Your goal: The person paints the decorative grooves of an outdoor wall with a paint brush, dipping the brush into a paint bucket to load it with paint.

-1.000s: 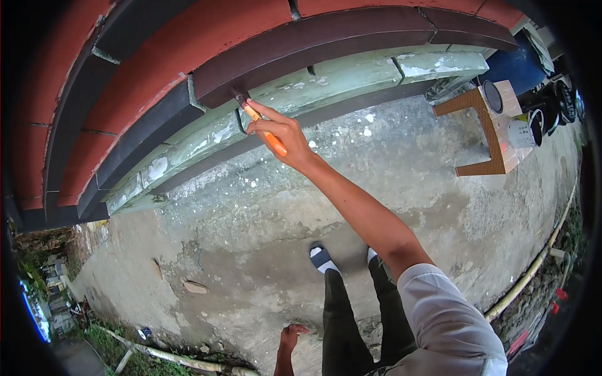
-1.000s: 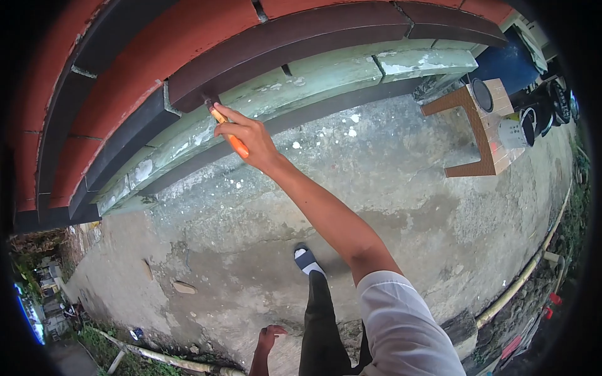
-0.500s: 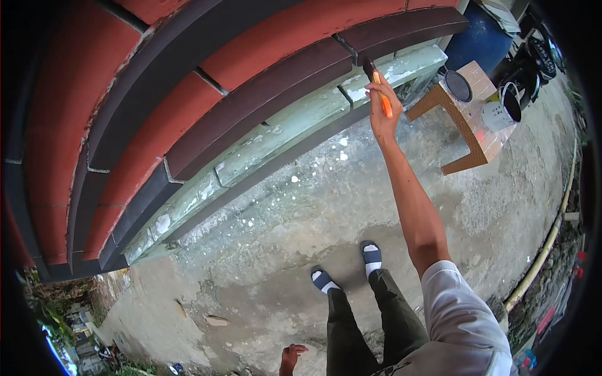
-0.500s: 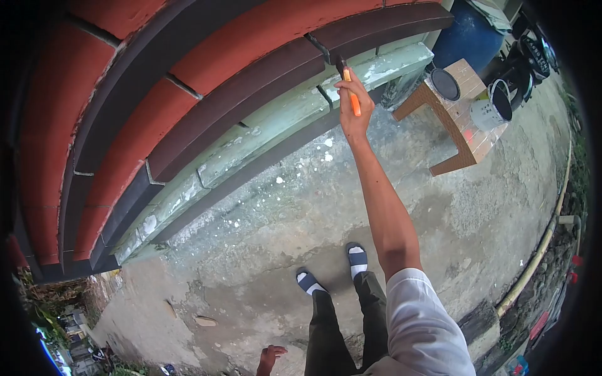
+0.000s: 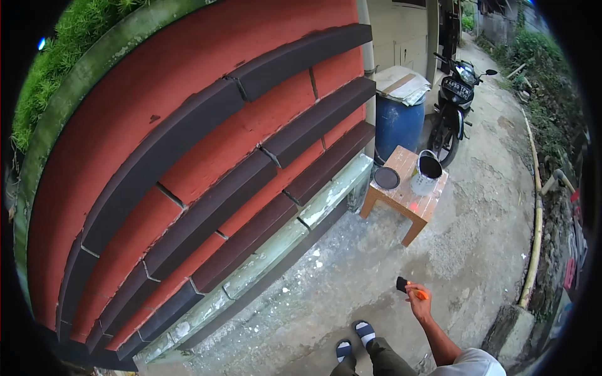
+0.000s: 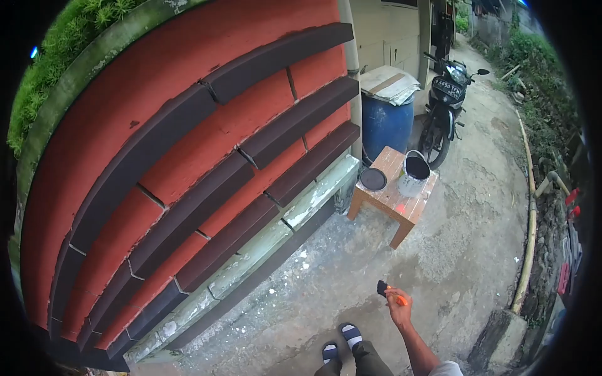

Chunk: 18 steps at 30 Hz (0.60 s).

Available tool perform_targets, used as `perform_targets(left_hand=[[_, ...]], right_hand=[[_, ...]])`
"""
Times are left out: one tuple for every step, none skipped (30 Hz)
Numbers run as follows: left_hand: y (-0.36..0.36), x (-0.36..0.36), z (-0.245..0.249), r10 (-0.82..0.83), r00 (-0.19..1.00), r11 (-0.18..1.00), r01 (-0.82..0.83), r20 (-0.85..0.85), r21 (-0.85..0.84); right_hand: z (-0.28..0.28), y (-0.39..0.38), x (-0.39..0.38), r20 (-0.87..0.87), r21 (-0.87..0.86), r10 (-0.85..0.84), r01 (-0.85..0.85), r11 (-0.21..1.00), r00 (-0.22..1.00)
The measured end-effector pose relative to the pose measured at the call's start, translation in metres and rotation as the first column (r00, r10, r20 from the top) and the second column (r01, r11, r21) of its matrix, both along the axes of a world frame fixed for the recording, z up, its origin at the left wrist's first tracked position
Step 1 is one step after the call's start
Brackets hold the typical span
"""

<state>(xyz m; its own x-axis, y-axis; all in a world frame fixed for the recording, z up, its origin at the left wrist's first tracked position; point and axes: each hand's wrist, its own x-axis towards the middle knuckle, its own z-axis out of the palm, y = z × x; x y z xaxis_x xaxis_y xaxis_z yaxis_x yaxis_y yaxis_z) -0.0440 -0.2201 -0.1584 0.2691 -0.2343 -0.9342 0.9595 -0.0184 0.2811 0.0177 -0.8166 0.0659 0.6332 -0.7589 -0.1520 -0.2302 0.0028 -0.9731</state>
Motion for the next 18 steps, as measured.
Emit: perform_targets(left_hand=[[-0.007, 0.02, -0.001, -0.16, 0.986, 0.986, 0.158, 0.044, 0.046], [-0.018, 0.048, -0.003, -0.426, 0.893, 0.902, 0.406, 0.144, 0.149], [-0.026, 0.082, 0.007, -0.748, 0.631, 0.658, 0.664, 0.205, 0.356], [-0.038, 0.112, 0.02, -0.867, 0.443, 0.496, 0.736, 0.227, 0.46], [-0.054, 0.137, 0.034, -0.915, 0.315, 0.404, 0.751, 0.254, 0.523], [-0.074, 0.152, 0.058, -0.858, 0.361, 0.513, 0.629, 0.364, 0.584], [-0.09, 0.17, 0.069, -0.8, 0.38, 0.596, 0.583, 0.464, 0.552], [-0.107, 0.186, 0.078, -0.751, 0.37, 0.651, 0.555, 0.547, 0.518], [-0.124, 0.198, 0.097, -0.738, 0.319, 0.655, 0.549, 0.595, 0.519], [-0.141, 0.207, 0.118, -0.744, 0.292, 0.644, 0.554, 0.602, 0.528], [-0.155, 0.213, 0.138, -0.749, 0.261, 0.632, 0.556, 0.609, 0.539], [-0.166, 0.213, 0.155, -0.741, 0.259, 0.634, 0.577, 0.62, 0.516], [-0.178, 0.213, 0.167, -0.731, 0.257, 0.635, 0.594, 0.632, 0.493], [-0.187, 0.209, 0.18, -0.72, 0.253, 0.637, 0.609, 0.646, 0.472], [-0.193, 0.204, 0.186, -0.73, 0.244, 0.616, 0.641, 0.639, 0.458], [-0.199, 0.2, 0.185, -0.739, 0.236, 0.594, 0.67, 0.631, 0.445], [-0.206, 0.195, 0.184, -0.747, 0.23, 0.574, 0.697, 0.623, 0.431], [-0.212, 0.189, 0.184, -0.737, 0.25, 0.586, 0.701, 0.628, 0.408]], right_hand=[[0.015, 0.001, -0.031, -0.012, -0.018, -0.041, 0.04, 0.999, 0.999], [0.029, 0.005, -0.06, -0.028, -0.031, -0.08, 0.079, 0.996, 0.996], [0.046, 0.008, -0.081, -0.044, -0.045, -0.119, 0.117, 0.992, 0.992], [0.059, 0.01, -0.1, -0.028, -0.056, -0.173, 0.171, 0.984, 0.984], [0.071, 0.015, -0.119, -0.015, -0.063, -0.227, 0.226, 0.972, 0.974], [0.082, 0.023, -0.138, -0.006, -0.066, -0.282, 0.281, 0.957, 0.959], [0.092, 0.031, -0.153, 0.007, -0.055, -0.327, 0.327, 0.943, 0.945], [0.103, 0.036, -0.162, 0.016, -0.041, -0.372, 0.373, 0.927, 0.928], [0.113, 0.041, -0.171, 0.023, -0.025, -0.416, 0.416, 0.909, 0.909], [0.121, 0.047, -0.178, 0.046, -0.027, -0.447, 0.448, 0.894, 0.893], [0.128, 0.051, -0.183, 0.073, -0.026, -0.478, 0.48, 0.877, 0.876], [0.136, 0.055, -0.188, 0.102, -0.024, -0.507, 0.512, 0.859, 0.856], [0.144, 0.058, -0.194, 0.114, 0.0, -0.536, 0.539, 0.842, 0.836], [0.15, 0.058, -0.198, 0.13, 0.024, -0.563, 0.565, 0.825, 0.816], [0.155, 0.058, -0.202, 0.147, 0.05, -0.589, 0.589, 0.806, 0.794], [0.16, 0.057, -0.203, 0.167, 0.108, -0.641, 0.632, 0.767, 0.749], [0.167, 0.055, -0.204, 0.185, 0.164, -0.688, 0.668, 0.726, 0.702], [0.171, 0.05, -0.205, 0.199, 0.22, -0.729, 0.695, 0.684, 0.655]])
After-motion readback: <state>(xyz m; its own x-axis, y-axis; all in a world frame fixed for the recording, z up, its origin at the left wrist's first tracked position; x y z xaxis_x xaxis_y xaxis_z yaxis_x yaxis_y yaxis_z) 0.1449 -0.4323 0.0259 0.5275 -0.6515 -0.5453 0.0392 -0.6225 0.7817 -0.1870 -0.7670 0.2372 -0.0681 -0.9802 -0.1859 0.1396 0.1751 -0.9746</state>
